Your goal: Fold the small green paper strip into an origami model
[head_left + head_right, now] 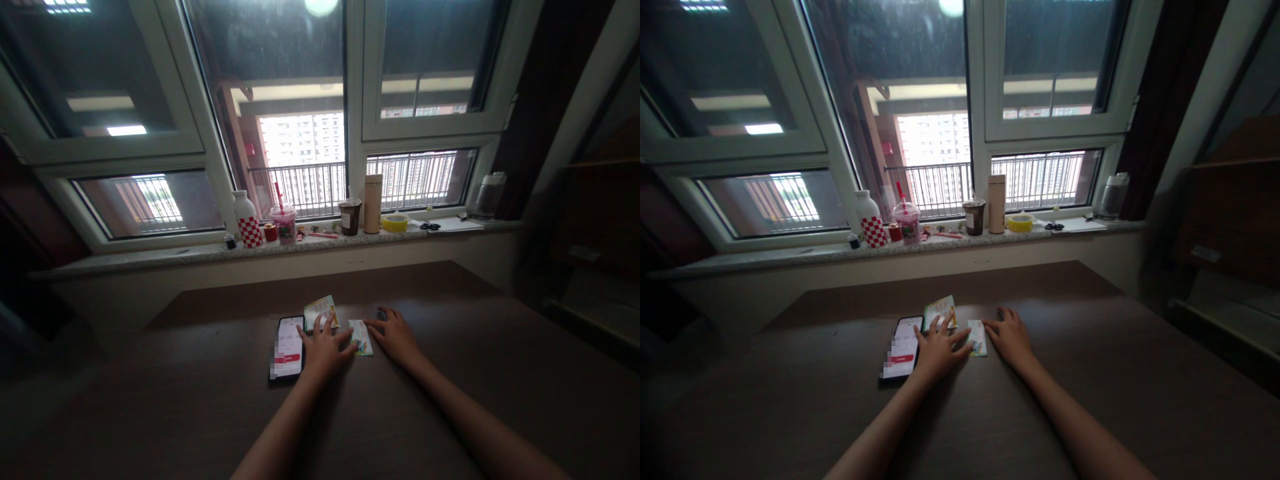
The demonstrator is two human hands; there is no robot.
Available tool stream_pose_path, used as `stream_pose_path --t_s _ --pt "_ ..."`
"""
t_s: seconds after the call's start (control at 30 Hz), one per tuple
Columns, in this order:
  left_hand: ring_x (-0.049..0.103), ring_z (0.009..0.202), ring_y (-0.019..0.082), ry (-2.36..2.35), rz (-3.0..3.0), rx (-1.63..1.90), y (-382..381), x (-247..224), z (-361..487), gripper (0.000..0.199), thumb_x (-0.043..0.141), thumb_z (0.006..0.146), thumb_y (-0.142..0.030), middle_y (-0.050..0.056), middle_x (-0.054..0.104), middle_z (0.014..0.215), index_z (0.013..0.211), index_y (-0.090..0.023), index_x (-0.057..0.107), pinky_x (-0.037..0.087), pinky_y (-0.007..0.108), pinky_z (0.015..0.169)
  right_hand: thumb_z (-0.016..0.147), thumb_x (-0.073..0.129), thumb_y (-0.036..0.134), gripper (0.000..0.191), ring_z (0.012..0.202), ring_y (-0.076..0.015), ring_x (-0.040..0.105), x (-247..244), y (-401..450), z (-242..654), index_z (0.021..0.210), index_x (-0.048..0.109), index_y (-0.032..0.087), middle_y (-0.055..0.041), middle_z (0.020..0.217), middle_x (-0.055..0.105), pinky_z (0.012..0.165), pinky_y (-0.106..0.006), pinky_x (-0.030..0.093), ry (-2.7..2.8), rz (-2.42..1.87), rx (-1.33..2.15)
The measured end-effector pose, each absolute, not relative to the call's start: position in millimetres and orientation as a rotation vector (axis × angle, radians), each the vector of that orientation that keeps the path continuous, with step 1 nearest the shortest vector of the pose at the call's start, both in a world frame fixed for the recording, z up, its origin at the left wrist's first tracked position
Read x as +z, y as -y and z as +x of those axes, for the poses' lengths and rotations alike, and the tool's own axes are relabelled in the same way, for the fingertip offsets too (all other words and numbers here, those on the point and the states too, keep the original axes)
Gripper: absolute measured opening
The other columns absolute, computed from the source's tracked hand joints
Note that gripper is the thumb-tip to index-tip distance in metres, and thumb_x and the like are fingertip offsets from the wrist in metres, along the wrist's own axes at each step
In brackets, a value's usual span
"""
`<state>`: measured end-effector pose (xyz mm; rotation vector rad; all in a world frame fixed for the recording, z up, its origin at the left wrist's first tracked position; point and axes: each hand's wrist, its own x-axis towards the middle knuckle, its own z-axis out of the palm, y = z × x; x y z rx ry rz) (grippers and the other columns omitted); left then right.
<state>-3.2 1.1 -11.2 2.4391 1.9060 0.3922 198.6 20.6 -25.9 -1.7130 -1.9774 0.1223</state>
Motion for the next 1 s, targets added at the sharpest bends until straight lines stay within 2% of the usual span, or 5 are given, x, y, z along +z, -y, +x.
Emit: stream_pose_path --t_s 0.33,0.5,0.67,0.83,1.0 --pt "0.014 0.141 0.037 -1.894 2.413 0.411 0 -10 -4 0.046 0.039 0.079 -0.073 -0.005 0.025 0.154 0.121 -0.058 0.049 -0.010 0.077 0.097 0.089 0.049 0.042 0.031 0.125 -0.0275 0.039 -25 -19 196 0.117 0.064 0.039 -0.0074 0.135 0.047 0.101 -0.042 0.034 2.011 -1.764 0.095" --pt "0.013 0.141 0.038 -1.895 2.402 0.391 1 -8 -3 0.047 0.037 0.079 -0.073 -0.007 0.025 0.154 0.122 -0.057 0.048 -0.011 0.076 0.098 0.086 0.056 0.040 0.034 0.128 -0.0282 0.037 -27 -22 197 0.119 0.062 0.037 -0.0070 0.143 0.039 0.102 -0.044 0.034 2.012 -1.692 0.145" --pt "0.013 0.140 0.040 -1.895 2.400 0.367 0 -7 -3 0.047 0.035 0.080 -0.072 -0.008 0.024 0.154 0.122 -0.056 0.049 -0.010 0.077 0.098 0.085 0.057 0.040 0.025 0.125 -0.0286 0.040 -24 -23 198 0.105 0.071 0.036 -0.0059 0.136 0.046 0.102 -0.046 0.033 2.004 -1.666 0.247" --pt "0.012 0.141 0.039 -1.891 2.393 0.359 0 -6 -3 0.047 0.036 0.080 -0.071 -0.007 0.024 0.154 0.122 -0.056 0.050 -0.009 0.076 0.099 0.083 0.058 0.041 0.027 0.122 -0.0285 0.041 -19 -24 199 0.107 0.070 0.036 -0.0080 0.129 0.052 0.101 -0.045 0.034 2.027 -1.682 0.302" --pt "0.012 0.141 0.039 -1.900 2.403 0.349 -1 -6 -3 0.046 0.035 0.081 -0.070 -0.007 0.025 0.154 0.122 -0.056 0.050 -0.010 0.076 0.098 0.081 0.058 0.048 0.035 0.124 -0.0284 0.039 -16 -22 202 0.112 0.067 0.036 -0.0082 0.130 0.050 0.103 -0.044 0.032 2.084 -1.675 0.350"
